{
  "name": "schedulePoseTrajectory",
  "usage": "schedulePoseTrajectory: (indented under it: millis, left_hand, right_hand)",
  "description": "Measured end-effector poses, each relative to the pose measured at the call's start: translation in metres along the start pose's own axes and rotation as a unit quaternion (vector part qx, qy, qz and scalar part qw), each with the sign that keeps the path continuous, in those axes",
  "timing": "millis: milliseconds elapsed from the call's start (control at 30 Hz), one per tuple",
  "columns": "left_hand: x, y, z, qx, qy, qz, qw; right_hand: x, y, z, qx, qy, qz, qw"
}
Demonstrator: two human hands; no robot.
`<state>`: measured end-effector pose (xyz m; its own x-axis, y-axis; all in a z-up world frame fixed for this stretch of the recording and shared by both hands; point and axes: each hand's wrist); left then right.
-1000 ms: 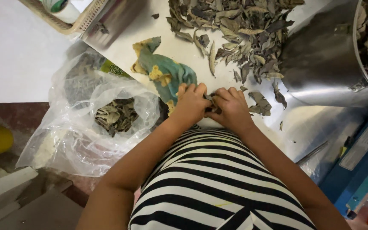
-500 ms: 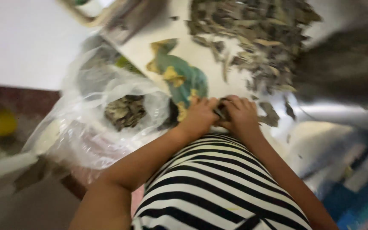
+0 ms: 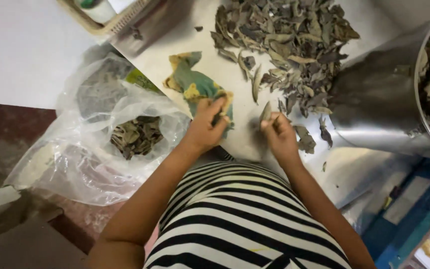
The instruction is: Processing and sorting dried leaves by hand into a container
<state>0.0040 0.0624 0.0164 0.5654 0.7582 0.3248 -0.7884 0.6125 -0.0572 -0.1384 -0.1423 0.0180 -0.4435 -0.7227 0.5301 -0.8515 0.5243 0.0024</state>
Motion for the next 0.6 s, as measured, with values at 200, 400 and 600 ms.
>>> schedulePoseTrajectory:
  millis: [200,400,600]
  left_hand:
    - [-0.071,0.009,-0.002,-0.209,-0.2,-0.019,0.957]
    - [-0.088,-0.003,-0.015,-0.223,-0.246,0.044,0.942]
    - [-0.094,-0.009,-0.021,-0.275,-0.224,0.012,0.935]
  right_hand:
    - [0.0,0.002,-0.004,-0.211,-0.476,-0.089,0.849]
    - [0.006,0.002,-0.003,-0.19,-0.436,-0.114,0.872]
    - [0.023,0.006,-0.029,-0.184,-0.469,-0.094,0.859]
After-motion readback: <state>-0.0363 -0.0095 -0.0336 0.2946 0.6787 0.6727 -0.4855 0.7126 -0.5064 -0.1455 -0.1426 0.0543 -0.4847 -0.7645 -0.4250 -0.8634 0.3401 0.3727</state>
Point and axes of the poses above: each hand's wrist, its own y-axis away from the middle knuckle, its own x-axis out of the back of the hand, z = x × y, and after that the axes turned 1 degree about x, right-handed
